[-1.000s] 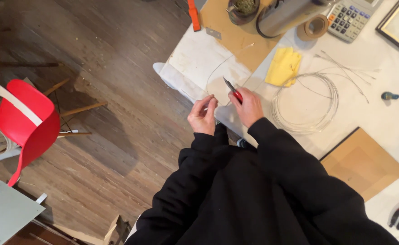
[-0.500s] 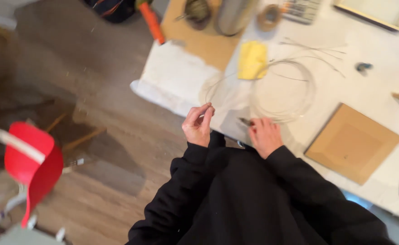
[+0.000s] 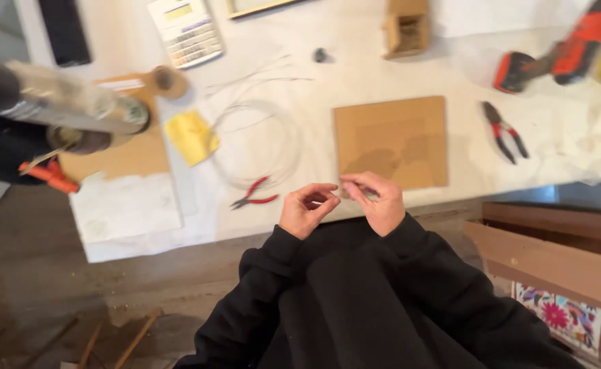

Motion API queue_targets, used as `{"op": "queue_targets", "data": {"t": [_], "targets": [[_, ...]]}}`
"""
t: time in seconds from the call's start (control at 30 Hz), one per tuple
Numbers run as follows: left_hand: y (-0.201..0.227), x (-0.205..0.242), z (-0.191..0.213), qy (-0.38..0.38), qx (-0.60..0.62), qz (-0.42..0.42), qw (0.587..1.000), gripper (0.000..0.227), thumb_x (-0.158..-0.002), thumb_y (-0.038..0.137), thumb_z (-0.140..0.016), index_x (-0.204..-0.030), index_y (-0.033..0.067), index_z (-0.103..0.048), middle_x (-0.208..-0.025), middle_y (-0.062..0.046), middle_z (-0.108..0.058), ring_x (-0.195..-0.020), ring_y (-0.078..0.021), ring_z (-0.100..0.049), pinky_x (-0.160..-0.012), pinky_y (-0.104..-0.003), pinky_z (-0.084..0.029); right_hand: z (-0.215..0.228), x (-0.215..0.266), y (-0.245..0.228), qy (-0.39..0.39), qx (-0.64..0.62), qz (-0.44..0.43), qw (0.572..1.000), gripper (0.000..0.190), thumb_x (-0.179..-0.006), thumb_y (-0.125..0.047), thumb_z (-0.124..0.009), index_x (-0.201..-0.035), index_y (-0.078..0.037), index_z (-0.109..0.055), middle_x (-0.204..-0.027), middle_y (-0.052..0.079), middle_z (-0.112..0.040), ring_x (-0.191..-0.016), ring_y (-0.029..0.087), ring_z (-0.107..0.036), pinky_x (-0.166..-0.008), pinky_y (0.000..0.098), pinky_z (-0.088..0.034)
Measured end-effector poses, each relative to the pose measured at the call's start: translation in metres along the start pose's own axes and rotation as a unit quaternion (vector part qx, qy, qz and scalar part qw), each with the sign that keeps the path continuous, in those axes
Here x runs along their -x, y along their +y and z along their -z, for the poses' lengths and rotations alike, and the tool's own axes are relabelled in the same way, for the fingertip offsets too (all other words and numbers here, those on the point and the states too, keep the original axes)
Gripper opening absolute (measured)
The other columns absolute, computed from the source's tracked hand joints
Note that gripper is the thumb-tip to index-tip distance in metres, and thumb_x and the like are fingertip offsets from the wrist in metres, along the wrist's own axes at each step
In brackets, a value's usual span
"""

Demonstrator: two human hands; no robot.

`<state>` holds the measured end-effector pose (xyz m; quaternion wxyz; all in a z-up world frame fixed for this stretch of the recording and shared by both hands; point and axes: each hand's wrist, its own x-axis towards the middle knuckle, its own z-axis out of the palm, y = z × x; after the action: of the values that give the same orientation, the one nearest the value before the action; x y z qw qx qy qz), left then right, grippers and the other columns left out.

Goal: Wiring a picture frame for hanging.

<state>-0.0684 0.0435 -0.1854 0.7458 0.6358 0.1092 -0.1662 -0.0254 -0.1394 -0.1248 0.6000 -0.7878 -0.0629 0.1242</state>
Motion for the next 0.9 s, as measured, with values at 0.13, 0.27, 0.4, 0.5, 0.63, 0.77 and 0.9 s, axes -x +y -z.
{"op": "queue_targets", "data": {"t": [0.13, 0.27, 0.4, 0.5, 0.63, 0.77, 0.9], "targets": [[-0.017, -0.021, -0.061, -0.001, 0.009, 0.031, 0.999, 0.02, -0.09, 0.009, -0.079, -0.107, -0.0025, -0.077, -0.089, -0.008, -0.078, -0.08, -0.0115, -0.073, -0.072, -0.026, -0.061, 0.064, 0.003, 0.028, 0.042, -0.068, -0.046, 0.996, 0.016, -0.099, -0.002, -0.067, -0.114, 0.001, -0.073, -0.099, 0.007, -0.072, -0.089, 0.014, -0.072, -0.078, 0.0268, -0.061], [-0.02, -0.041, -0.114, 0.005, 0.089, 0.056, 0.994, 0.022, -0.091, 0.008, -0.077, -0.109, -0.0046, -0.076, -0.093, -0.011, -0.078, -0.082, -0.015, -0.075, -0.075, -0.028, -0.063, 0.127, 0.004, 0.051, 0.044, -0.095, -0.037, 0.994, 0.016, -0.1, -0.003, -0.066, -0.113, 0.002, -0.073, -0.101, 0.007, -0.072, -0.09, 0.013, -0.073, -0.078, 0.0271, -0.062], [-0.021, -0.048, -0.159, 0.005, 0.129, 0.086, 0.988, 0.018, -0.094, 0.008, -0.074, -0.107, -0.0049, -0.074, -0.095, -0.011, -0.078, -0.085, -0.017, -0.075, -0.075, -0.03, -0.063, 0.174, 0.013, 0.057, 0.039, -0.132, -0.047, 0.989, 0.016, -0.102, -0.002, -0.066, -0.115, 0.002, -0.072, -0.102, 0.008, -0.073, -0.091, 0.013, -0.073, -0.081, 0.0276, -0.062], [-0.019, -0.059, -0.183, 0.009, 0.113, 0.092, 0.989, 0.015, -0.095, 0.008, -0.072, -0.104, -0.004, -0.073, -0.094, -0.008, -0.077, -0.086, -0.0159, -0.075, -0.073, -0.03, -0.063, 0.198, 0.013, 0.079, 0.033, -0.133, -0.055, 0.989, 0.016, -0.102, -0.001, -0.066, -0.117, 0.001, -0.073, -0.103, 0.009, -0.075, -0.093, 0.013, -0.074, -0.081, 0.0277, -0.063], [0.001, -0.065, -0.209, 0.026, 0.066, 0.079, 0.994, 0.013, -0.098, 0.01, -0.069, -0.101, -0.0027, -0.071, -0.091, -0.005, -0.075, -0.086, -0.0132, -0.073, -0.07, -0.029, -0.062, 0.254, 0.006, 0.077, -0.04, -0.094, -0.023, 0.995, 0.03, -0.098, -0.005, -0.069, -0.128, -0.001, -0.067, -0.114, 0.009, -0.072, -0.102, 0.016, -0.071, -0.087, 0.0306, -0.062], [0.043, -0.072, -0.224, 0.074, -0.049, 0.036, 0.995, 0.013, -0.097, 0.01, -0.069, -0.102, -0.0023, -0.072, -0.088, -0.006, -0.075, -0.082, -0.012, -0.073, -0.065, -0.027, -0.06, 0.321, -0.017, 0.152, 0.022, 0.346, 0.069, 0.935, 0.063, -0.083, -0.027, -0.084, -0.136, -0.004, -0.059, -0.135, 0.017, -0.06, -0.122, 0.04, -0.058, -0.101, 0.0492, -0.048], [0.085, -0.068, -0.236, 0.108, -0.167, -0.05, 0.979, 0.012, -0.095, 0.009, -0.07, -0.103, 0.0002, -0.073, -0.09, -0.008, -0.077, -0.079, -0.0134, -0.075, -0.063, -0.026, -0.061, 0.355, -0.028, 0.214, 0.04, 0.492, -0.063, 0.867, 0.072, -0.072, -0.037, -0.092, -0.128, -0.004, -0.06, -0.122, 0.02, -0.06, -0.107, 0.043, -0.059, -0.087, 0.0514, -0.049]]}}
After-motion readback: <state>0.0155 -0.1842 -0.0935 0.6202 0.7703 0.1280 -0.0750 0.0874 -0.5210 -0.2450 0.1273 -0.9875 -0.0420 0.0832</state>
